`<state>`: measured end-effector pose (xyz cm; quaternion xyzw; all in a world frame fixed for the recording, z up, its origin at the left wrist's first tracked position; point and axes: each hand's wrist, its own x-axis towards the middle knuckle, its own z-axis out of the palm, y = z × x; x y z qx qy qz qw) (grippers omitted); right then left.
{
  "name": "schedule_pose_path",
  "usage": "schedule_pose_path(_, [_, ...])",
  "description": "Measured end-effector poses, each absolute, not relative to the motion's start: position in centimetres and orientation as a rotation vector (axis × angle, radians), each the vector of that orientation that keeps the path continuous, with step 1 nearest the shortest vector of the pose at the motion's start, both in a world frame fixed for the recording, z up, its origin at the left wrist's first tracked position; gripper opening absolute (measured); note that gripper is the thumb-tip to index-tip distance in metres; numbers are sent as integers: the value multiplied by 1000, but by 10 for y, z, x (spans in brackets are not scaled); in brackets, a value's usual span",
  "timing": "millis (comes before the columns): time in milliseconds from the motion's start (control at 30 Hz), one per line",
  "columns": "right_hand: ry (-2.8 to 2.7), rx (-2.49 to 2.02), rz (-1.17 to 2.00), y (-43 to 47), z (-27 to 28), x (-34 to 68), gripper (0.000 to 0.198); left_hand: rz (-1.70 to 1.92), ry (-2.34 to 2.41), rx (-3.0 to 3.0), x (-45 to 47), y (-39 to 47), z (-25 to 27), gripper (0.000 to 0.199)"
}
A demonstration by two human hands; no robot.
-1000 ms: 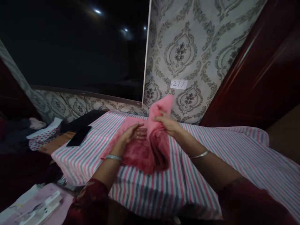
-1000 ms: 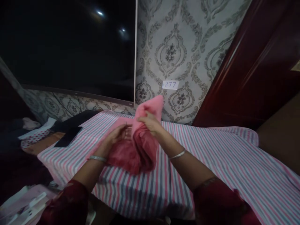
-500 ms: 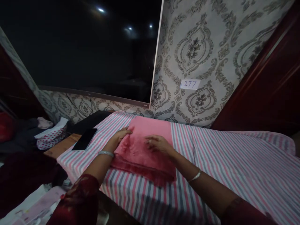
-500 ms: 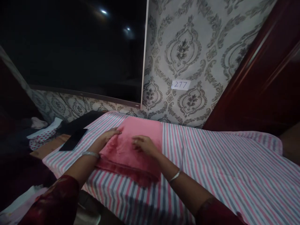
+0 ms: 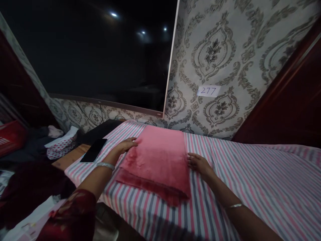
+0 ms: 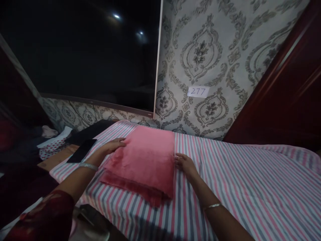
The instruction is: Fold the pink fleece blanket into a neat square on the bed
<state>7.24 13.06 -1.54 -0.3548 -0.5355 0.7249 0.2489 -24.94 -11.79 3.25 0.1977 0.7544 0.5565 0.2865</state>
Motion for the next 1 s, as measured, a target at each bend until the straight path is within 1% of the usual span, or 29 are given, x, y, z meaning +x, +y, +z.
schedule_pose_path(33, [-1450,-974,1967,128,-20,76,24,1456,2061,513,-251,-118,36,63])
schedule_pose_path(100, [-1479,-961,1965,119,-26,83,29,1371,2120,486,-252,-117,41,60])
schedule_pose_path(200, [-1618,-916,2037,97,-27,92,47,1291,2109,454,-250,-112,44,55])
schedule_pose_path(267, [-1664,-821,2120,79,-23,95,60,1326,2094,420,-247,-106,45,58])
schedule_pose_path(333, [-1613,-676,2184,61,-18,93,66,1404,2105,371,-244,-100,46,57])
schedule_pose_path(433, [-1464,-554,2196,44,-14,83,72,1393,2123,330,-239,-90,52,43])
schedule_pose_path(500, [-1418,-591,2174,43,-13,75,68,1370,2111,336,-235,-84,57,31])
schedule_pose_path(567, [-1459,-654,2142,52,-7,71,53,1408,2077,358,-229,-79,65,24])
schedule_pose_path(633, [-1544,-689,2104,71,8,71,39,1458,2038,388,-220,-77,74,20])
schedule_pose_path(700, [-1615,-699,2062,98,32,77,34,1560,1988,412,-203,-76,85,20])
schedule_pose_path(767, [-1652,-714,2020,131,63,87,32,1758,1889,452,-175,-78,92,24])
schedule_pose_path(833, [-1684,-710,1965,164,90,102,35,1974,1726,516,-136,-83,91,38])
schedule_pose_path(900, [-1817,-718,1861,190,106,120,38,2087,1556,567,-94,-90,77,52])
schedule_pose_path(933, [-1861,-734,1826,200,107,129,39,2098,1472,562,-74,-95,66,58])
schedule_pose_path(1000, [-1898,-865,1751,214,96,147,35,1949,1357,421,-42,-104,39,64])
